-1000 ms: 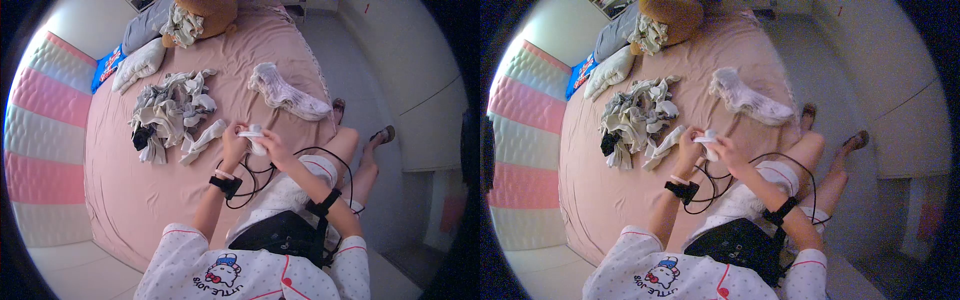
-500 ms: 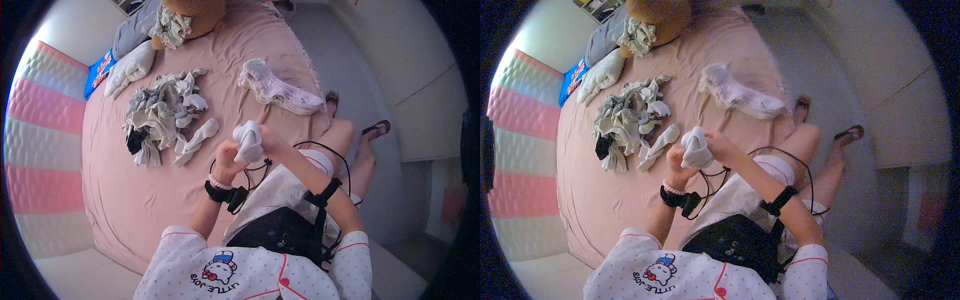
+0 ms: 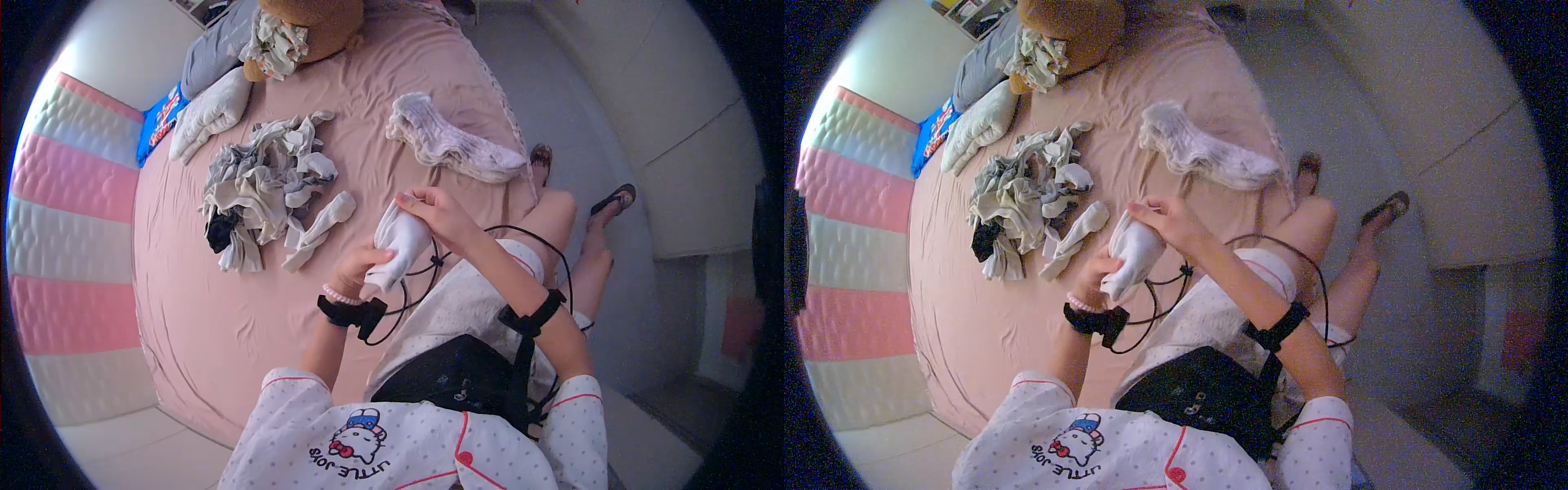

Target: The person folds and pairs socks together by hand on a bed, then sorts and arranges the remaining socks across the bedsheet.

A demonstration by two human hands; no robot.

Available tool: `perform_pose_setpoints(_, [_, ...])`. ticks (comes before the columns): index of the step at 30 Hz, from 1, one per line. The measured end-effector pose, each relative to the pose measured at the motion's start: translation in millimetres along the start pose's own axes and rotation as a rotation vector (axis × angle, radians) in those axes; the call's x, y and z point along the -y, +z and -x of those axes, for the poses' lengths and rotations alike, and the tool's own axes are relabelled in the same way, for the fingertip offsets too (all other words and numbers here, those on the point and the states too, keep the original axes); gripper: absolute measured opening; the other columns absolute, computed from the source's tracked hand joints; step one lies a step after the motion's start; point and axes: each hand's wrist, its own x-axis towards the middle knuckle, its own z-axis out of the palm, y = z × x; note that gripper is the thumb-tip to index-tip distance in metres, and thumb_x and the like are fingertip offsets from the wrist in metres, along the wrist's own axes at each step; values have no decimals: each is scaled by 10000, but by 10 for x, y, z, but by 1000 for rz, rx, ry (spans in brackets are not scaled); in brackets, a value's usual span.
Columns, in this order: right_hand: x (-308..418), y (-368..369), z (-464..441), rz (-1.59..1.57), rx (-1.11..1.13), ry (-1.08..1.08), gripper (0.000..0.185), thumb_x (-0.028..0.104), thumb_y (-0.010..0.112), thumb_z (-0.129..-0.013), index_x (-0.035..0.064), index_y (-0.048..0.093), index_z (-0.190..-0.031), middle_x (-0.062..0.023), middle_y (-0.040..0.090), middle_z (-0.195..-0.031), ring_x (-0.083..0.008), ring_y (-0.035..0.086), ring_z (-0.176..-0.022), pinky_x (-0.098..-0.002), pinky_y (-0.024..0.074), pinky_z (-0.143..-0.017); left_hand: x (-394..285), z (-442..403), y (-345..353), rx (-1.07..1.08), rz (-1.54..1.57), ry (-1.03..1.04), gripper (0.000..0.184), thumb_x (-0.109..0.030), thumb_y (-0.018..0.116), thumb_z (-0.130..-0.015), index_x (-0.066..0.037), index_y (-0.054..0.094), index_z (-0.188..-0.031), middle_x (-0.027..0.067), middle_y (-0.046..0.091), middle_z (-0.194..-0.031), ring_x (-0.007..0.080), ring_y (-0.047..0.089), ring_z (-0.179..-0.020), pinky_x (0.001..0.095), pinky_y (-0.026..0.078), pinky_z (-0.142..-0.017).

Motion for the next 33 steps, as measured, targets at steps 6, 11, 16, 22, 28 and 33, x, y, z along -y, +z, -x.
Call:
perform_pose_setpoints(6, [4, 18, -38, 60, 7, 4, 270, 307, 574, -891, 43, 609, -936, -17, 618, -803, -79, 585, -696, -233, 472, -622, -84, -102, 34, 137, 25, 192, 695, -343, 695, -753, 15, 406, -1274, 119, 562, -1130, 208, 572, -1004, 324, 463, -862])
perform_pose_setpoints(11, [-2, 43, -49, -135, -2, 23, 263, 299, 571, -893, 41, 614, -918, -19, 619, -799, -89, 596, -695, -246, 485, -630, 317, -35, -454, -97, 220, 133, 831, -462, 721, -691, 46, 401, -1264, 132, 575, -1091, 239, 583, -963, 337, 460, -850])
perform_pose_setpoints(16, [-131, 198, 3, -51, 151, 106, 262, 296, 560, -902, 39, 611, -885, -21, 616, -791, -79, 583, -687, -233, 473, -617, 415, -134, -353, 270, 54, 145, 860, -525, 814, -544, 40, 519, -1123, 121, 619, -941, 238, 599, -769, 333, 477, -691])
perform_pose_setpoints(22, [8, 494, 151, -257, 407, 254, 326, 342, 523, -917, 25, 598, -920, -32, 624, -799, -80, 591, -697, -229, 471, -628, 198, -98, 212, 1023, 265, 394, 860, -564, 690, -614, 34, 437, -1178, 142, 523, -1053, 266, 518, -891, 358, 410, -789])
perform_pose_setpoints(28, [-63, 477, 197, -194, 399, 274, 345, 361, 521, -915, 27, 607, -925, -26, 630, -806, -77, 598, -699, -225, 477, -619, 200, -66, 273, 973, 330, 388, 874, -604, 535, -710, 34, 324, -1269, 165, 402, -1212, 298, 424, -1058, 387, 335, -906])
perform_pose_setpoints(33, [-165, 548, 180, -259, 342, 277, 380, 368, 546, -898, 2, 640, -931, -29, 639, -853, -101, 595, -758, -245, 474, -668, 161, -95, 312, 888, 422, 392, 889, -637, 405, -790, 34, 229, -1346, 185, 301, -1345, 325, 346, -1197, 411, 273, -1004])
